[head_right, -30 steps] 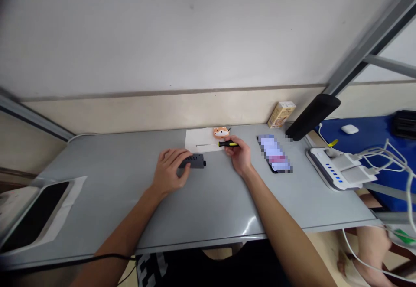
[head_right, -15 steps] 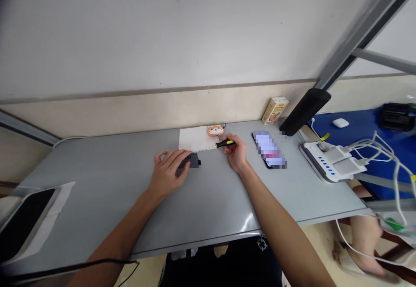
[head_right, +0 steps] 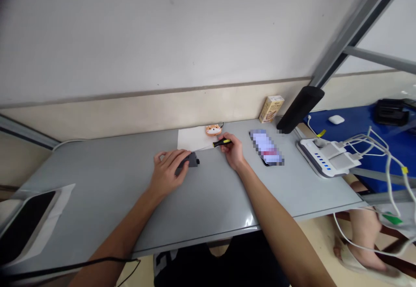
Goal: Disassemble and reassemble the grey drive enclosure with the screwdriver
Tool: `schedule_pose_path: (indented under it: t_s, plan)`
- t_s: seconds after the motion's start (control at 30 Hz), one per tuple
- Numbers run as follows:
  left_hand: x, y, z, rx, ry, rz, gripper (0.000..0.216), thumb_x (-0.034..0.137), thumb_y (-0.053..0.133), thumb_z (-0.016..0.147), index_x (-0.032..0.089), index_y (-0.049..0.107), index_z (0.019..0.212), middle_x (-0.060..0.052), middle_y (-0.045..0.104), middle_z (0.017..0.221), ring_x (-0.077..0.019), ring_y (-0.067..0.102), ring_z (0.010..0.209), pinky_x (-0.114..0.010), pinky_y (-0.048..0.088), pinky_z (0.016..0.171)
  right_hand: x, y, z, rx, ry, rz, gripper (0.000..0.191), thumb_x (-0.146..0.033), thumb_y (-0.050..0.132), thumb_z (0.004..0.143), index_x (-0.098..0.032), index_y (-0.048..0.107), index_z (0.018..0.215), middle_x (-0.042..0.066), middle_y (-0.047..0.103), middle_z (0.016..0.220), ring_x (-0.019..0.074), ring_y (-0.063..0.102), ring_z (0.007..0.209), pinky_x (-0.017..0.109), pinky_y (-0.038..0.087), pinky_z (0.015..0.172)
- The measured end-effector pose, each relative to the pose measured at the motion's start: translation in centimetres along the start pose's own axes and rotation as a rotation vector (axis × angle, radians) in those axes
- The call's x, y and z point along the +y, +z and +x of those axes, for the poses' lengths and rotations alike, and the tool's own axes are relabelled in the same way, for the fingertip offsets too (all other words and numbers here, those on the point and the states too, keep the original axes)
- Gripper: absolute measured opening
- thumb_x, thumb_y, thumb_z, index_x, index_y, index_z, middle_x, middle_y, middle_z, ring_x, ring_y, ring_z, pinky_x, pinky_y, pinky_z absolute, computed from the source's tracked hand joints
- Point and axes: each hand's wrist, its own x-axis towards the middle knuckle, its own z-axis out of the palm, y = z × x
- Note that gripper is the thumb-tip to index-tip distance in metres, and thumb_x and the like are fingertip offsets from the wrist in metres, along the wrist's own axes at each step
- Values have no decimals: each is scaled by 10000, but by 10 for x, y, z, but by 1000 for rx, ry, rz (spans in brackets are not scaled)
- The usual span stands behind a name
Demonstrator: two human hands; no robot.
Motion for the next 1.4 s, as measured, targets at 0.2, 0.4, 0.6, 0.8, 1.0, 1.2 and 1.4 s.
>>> schedule_pose_path:
  t_s: [0.2, 0.4, 0.6, 0.8, 1.0, 1.2, 1.4]
  plan:
    - [-2, 1, -1, 8, 33, 17, 295, 164, 560, 969, 253, 636, 1240, -55, 746, 1184, -210, 693, 1071, -425, 339, 987, 2, -2, 2, 14, 8, -3, 154, -330, 665, 738, -183, 666, 694, 0, 633, 731, 74, 435, 502, 239, 286, 422]
    - [1, 0, 1, -2, 19, 24, 263, 169, 559, 972, 250, 656, 1203, -49, 750, 1170, -219, 692, 1061, -444, 342, 989, -1, 2, 0, 31, 11, -3, 165, -346, 665, 738, -186, 664, 700, 2, 643, 736, 73, 418, 501, 247, 257, 430]
    - [3, 0, -1, -73, 80, -39, 410, 134, 545, 968, 286, 606, 1344, -45, 700, 1322, -229, 649, 1178, -433, 363, 1024, 1, 6, 0, -5, -12, -75, 223, -406, 661, 788, -187, 708, 785, -1, 589, 638, 86, 404, 529, 248, 218, 449]
    - [-11, -6, -4, -78, 6, -239, 432, 105, 562, 889, 257, 587, 1292, -82, 620, 1396, -270, 558, 1295, -467, 408, 1090, -1, 7, 0, 52, 8, -5, 215, -401, 684, 767, -187, 698, 791, -15, 552, 615, 74, 361, 501, 238, 210, 447]
    - [-31, -4, -10, -141, -349, -579, 279, 237, 619, 921, 243, 583, 1197, -65, 663, 1167, -212, 651, 1069, -391, 537, 973, -9, 3, 2, 176, -150, -47, 310, -491, 629, 808, -197, 657, 715, -31, 468, 530, 87, 357, 468, 257, 228, 441]
    - [-34, 12, -10, -203, -516, -821, 323, 423, 665, 922, 236, 620, 1181, -65, 690, 1097, -205, 683, 979, -364, 576, 877, -29, -2, -5, 257, -470, -220, 398, -516, 570, 842, -213, 556, 586, 4, 502, 622, 111, 422, 540, 264, 264, 458]
    - [-29, 17, -8, -231, -464, -645, 220, 395, 575, 977, 226, 664, 1086, -39, 691, 969, -178, 657, 845, -346, 558, 795, -29, 7, -46, 143, -722, -591, 427, -329, 511, 861, -233, 504, 445, 18, 416, 467, 145, 400, 495, 329, 275, 513]
